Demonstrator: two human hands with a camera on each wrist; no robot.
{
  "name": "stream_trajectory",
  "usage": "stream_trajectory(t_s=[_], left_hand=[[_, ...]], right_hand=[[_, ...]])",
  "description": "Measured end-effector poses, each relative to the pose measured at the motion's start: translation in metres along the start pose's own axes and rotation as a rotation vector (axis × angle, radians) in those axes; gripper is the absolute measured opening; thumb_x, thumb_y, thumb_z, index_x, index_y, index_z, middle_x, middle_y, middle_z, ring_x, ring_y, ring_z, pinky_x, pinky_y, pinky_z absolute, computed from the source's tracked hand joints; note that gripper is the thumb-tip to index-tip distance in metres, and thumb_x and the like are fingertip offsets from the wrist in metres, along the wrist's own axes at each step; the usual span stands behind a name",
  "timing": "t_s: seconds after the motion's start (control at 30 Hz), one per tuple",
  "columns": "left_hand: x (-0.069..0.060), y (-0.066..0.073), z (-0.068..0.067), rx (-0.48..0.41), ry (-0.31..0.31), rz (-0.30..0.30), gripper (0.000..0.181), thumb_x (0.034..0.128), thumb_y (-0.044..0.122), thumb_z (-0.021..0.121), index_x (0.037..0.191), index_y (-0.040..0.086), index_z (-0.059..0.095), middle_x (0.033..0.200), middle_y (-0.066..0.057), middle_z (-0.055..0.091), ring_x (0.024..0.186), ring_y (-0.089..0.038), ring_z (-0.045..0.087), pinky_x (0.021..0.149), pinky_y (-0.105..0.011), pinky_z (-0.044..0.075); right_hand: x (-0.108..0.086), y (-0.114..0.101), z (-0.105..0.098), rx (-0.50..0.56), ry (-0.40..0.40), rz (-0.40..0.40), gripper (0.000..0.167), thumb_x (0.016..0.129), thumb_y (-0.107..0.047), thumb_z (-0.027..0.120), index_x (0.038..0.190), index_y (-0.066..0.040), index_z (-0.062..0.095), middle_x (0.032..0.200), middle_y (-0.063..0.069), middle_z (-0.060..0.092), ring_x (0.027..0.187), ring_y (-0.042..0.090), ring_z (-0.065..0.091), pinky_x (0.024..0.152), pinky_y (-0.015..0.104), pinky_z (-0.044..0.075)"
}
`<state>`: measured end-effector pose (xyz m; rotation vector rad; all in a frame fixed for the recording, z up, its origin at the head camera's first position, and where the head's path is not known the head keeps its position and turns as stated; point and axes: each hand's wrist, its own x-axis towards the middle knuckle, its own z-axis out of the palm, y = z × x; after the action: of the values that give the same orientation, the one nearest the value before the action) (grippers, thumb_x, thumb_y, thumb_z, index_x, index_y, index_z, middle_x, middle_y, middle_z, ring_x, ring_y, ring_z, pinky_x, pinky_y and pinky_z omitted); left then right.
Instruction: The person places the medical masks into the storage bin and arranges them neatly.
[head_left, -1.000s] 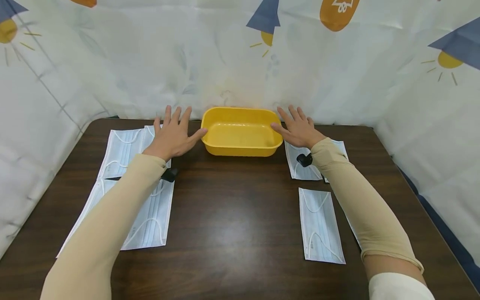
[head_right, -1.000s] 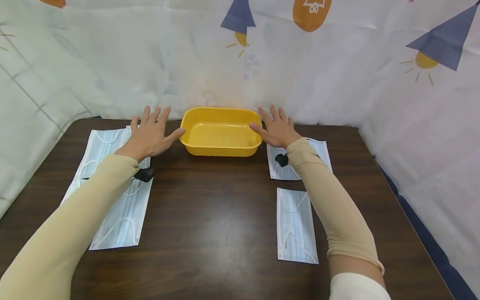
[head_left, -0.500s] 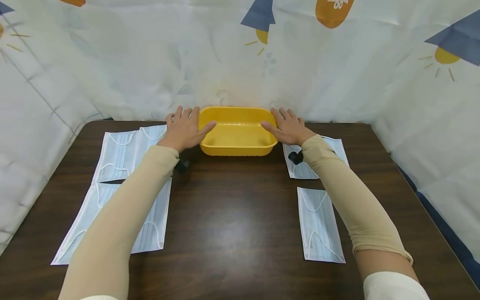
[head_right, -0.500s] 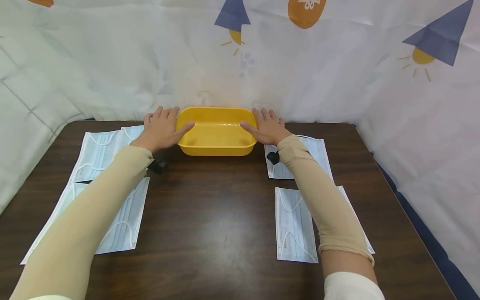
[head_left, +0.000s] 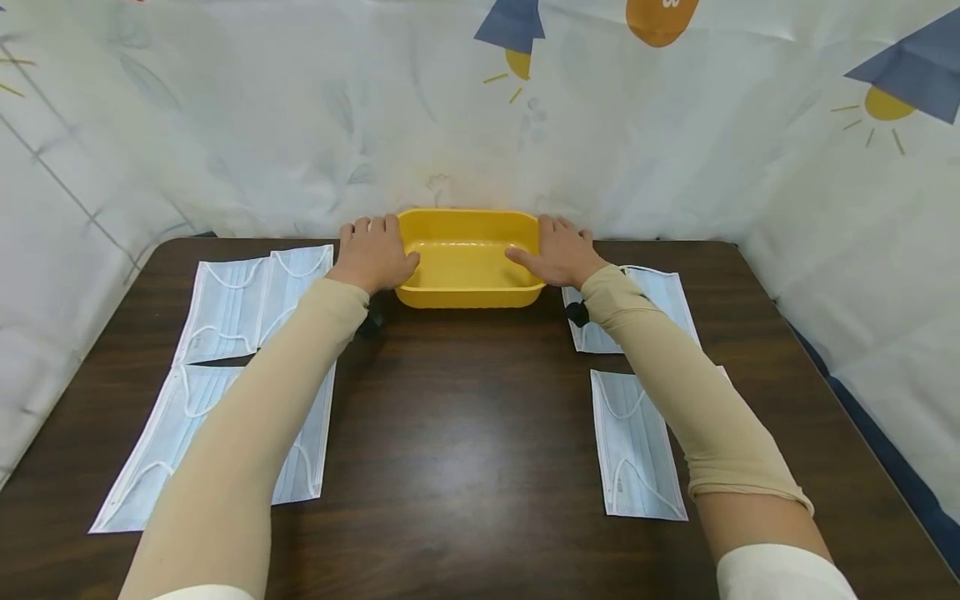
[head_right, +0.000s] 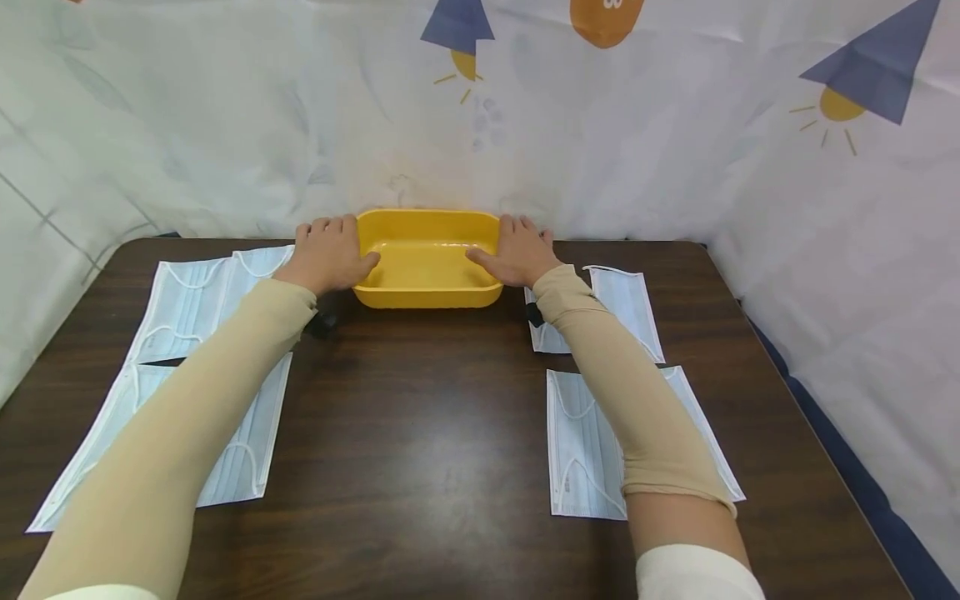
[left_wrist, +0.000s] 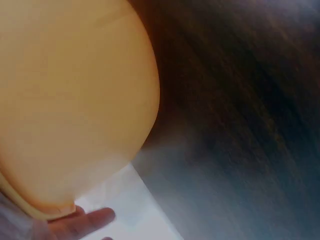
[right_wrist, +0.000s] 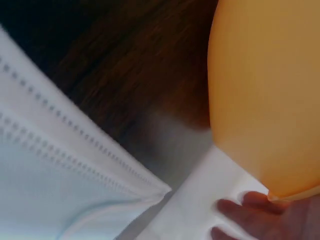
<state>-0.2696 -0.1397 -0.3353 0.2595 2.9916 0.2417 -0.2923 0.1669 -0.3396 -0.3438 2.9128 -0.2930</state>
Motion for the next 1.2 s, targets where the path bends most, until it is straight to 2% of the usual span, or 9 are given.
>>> stream_trajectory(t_s=[0.17, 0.3, 0.43, 0.73, 1.2], left_hand=[[-0.0006, 0.0030, -0.0030, -0.033, -0.054, -0.028, 0.069, 0.0958, 0.027, 0.039, 0.149, -0.014, 0.023, 0.148, -0.037, 0.038, 0.137, -0.053, 0.032, 0.118, -0.063, 0.023], [-0.0028, 0.0044, -0.0071, -0.050, -0.094, -0.031, 0.071, 0.0922, 0.021, 0.035, 0.149, -0.017, 0.019, 0.151, -0.040, 0.032, 0.139, -0.055, 0.028, 0.120, -0.064, 0.022], [-0.0038, 0.0058, -0.0098, -0.038, -0.085, -0.028, 0.071, 0.0909, 0.020, 0.036, 0.149, -0.017, 0.020, 0.151, -0.040, 0.029, 0.140, -0.054, 0.025, 0.120, -0.063, 0.022], [-0.0047, 0.0027, -0.0086, -0.031, -0.100, -0.030, 0.067, 0.0910, 0.020, 0.036, 0.145, -0.017, 0.023, 0.141, -0.034, 0.030, 0.130, -0.048, 0.025, 0.113, -0.060, 0.024], [-0.0048, -0.0002, -0.0058, -0.015, -0.080, -0.030, 0.063, 0.0904, 0.020, 0.031, 0.141, -0.017, 0.029, 0.133, -0.033, 0.036, 0.127, -0.048, 0.028, 0.110, -0.060, 0.025]], right_hand=[[0.0031, -0.0018, 0.0022, 0.019, -0.005, 0.055, 0.082, 0.094, -0.051, 0.050, 0.156, -0.004, 0.027, 0.156, 0.022, 0.039, 0.143, 0.042, 0.036, 0.116, 0.064, 0.026], [0.0058, -0.0024, 0.0015, -0.021, 0.009, 0.064, 0.077, 0.093, -0.046, 0.049, 0.155, -0.004, 0.029, 0.154, 0.021, 0.035, 0.138, 0.042, 0.034, 0.115, 0.062, 0.027], [0.0071, -0.0021, 0.0002, -0.034, 0.012, 0.068, 0.075, 0.094, -0.044, 0.046, 0.154, -0.003, 0.029, 0.154, 0.021, 0.032, 0.137, 0.043, 0.031, 0.114, 0.061, 0.026], [0.0047, -0.0028, 0.0011, -0.032, -0.003, 0.061, 0.068, 0.091, -0.031, 0.041, 0.151, -0.001, 0.029, 0.153, 0.022, 0.032, 0.135, 0.043, 0.030, 0.114, 0.062, 0.024], [0.0011, -0.0034, 0.0019, -0.034, 0.027, 0.049, 0.060, 0.091, -0.030, 0.038, 0.144, 0.000, 0.034, 0.148, 0.022, 0.037, 0.125, 0.041, 0.033, 0.109, 0.059, 0.026]])
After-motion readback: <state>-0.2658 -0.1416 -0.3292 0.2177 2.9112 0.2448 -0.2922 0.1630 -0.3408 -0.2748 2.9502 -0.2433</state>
